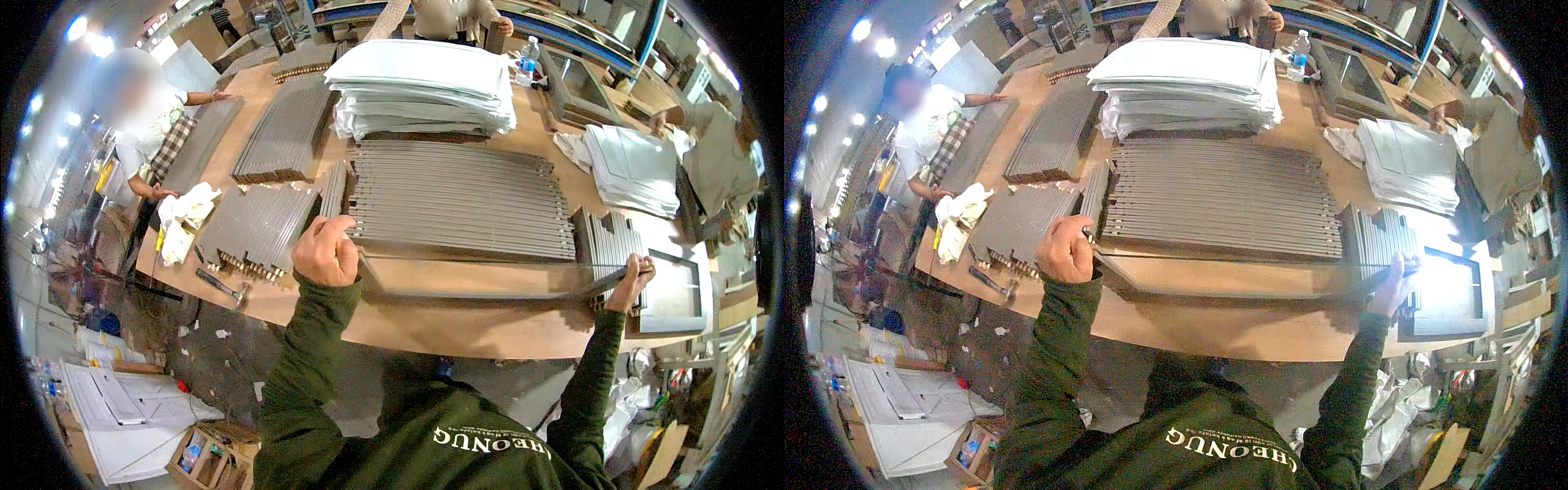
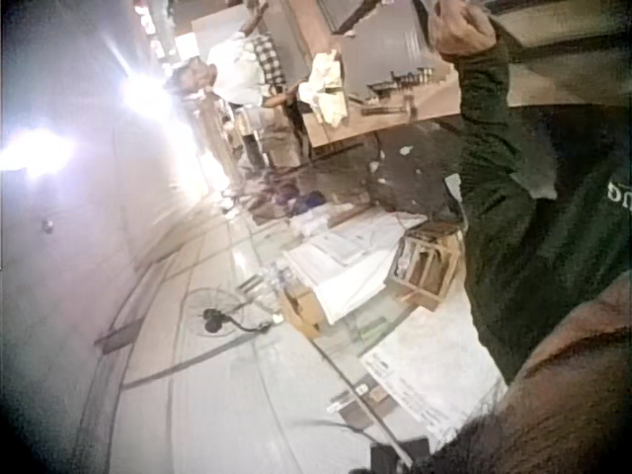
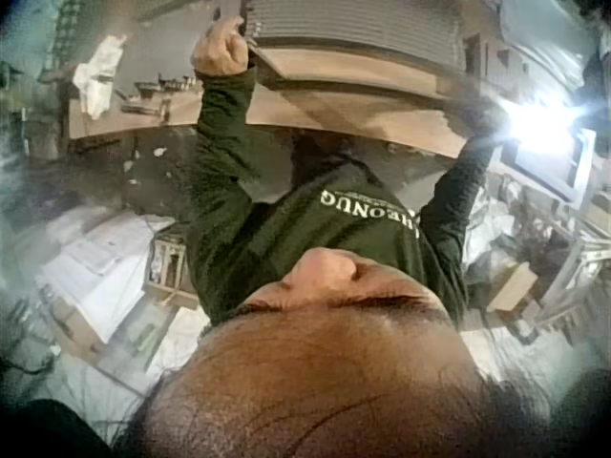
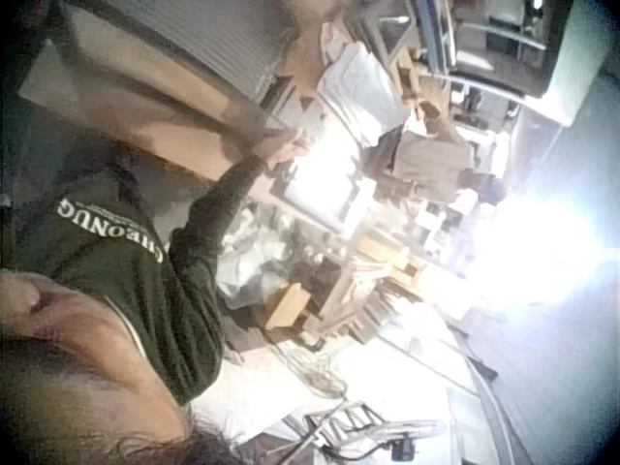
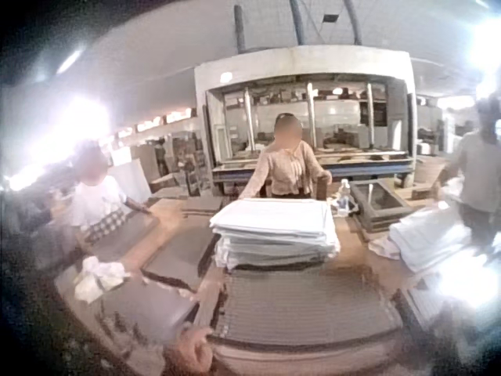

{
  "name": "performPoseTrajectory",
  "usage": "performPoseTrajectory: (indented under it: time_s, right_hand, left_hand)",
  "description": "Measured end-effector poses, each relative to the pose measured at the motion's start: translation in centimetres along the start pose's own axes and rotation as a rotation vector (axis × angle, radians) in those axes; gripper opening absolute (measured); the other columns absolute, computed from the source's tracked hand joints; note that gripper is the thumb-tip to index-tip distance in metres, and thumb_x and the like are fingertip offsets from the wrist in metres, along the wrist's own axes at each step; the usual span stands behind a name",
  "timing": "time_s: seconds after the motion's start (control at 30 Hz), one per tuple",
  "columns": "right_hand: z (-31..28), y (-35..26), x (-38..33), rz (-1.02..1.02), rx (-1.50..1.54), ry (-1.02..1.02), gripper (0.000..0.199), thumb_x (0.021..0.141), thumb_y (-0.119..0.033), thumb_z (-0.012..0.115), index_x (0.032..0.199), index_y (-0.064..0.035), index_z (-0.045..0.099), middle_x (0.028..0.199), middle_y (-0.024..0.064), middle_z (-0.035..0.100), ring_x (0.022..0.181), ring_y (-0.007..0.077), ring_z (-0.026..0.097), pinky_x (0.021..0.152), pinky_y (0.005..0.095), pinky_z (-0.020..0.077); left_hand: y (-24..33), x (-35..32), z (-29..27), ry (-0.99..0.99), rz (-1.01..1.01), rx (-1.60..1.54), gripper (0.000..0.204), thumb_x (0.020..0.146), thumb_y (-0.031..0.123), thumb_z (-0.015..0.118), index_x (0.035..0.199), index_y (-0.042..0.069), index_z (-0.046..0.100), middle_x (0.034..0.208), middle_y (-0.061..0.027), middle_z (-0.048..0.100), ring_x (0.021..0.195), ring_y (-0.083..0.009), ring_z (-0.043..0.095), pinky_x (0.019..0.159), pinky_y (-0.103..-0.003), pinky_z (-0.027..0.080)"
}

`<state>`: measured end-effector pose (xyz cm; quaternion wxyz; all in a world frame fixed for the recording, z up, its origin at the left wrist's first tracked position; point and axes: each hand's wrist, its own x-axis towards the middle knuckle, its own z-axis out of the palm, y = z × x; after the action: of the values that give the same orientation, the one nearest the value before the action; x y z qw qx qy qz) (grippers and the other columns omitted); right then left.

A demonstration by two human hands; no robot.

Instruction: The person assembles a furniture frame by inserting wooden slats into the grooves of a rectangular frame. They pick up the slats one at a time and press them into the slots along the sides of the frame.

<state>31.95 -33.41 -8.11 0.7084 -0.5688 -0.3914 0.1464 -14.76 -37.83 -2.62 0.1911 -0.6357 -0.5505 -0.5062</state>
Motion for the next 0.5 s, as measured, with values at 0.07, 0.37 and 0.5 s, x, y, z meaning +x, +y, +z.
performPoseTrajectory:
  time_s: [0.07,0.37,0.5]
  right_hand:
    - [0.2,-0.3,-0.2,0.005,0.035,-0.014,0.039,0.081,-0.025,0.058,0.108,-0.0047,0.036,0.09,0.0033,0.038,0.087,0.0146,0.039,0.084,0.0312,0.0336]
    - [0.1,-0.3,-0.4,0.02,-0.021,-0.003,0.038,0.081,-0.028,0.058,0.106,-0.0075,0.037,0.088,0.0027,0.036,0.084,0.0145,0.037,0.082,0.0306,0.0319]
    - [0.3,-0.2,0.0,-0.002,0.048,-0.012,0.034,0.082,-0.022,0.057,0.104,-0.0065,0.036,0.086,0.0005,0.034,0.08,0.0118,0.033,0.079,0.0268,0.0313]
  left_hand:
    - [0.2,0.3,-0.6,-0.051,0.005,-0.009,0.021,0.064,0.007,0.047,0.079,0.008,0.061,0.059,-0.0076,0.049,0.047,-0.0259,0.048,0.043,-0.033,0.039]
    - [-0.3,0.0,-0.2,-0.009,0.052,-0.03,0.018,0.065,0.006,0.048,0.076,0.005,0.061,0.058,-0.0072,0.047,0.045,-0.023,0.045,0.042,-0.032,0.038]
    - [-0.2,0.3,-0.4,0.007,-0.018,-0.158,0.025,0.07,0.003,0.053,0.093,0.004,0.06,0.06,-0.0054,0.05,0.048,-0.0161,0.05,0.044,-0.027,0.04]
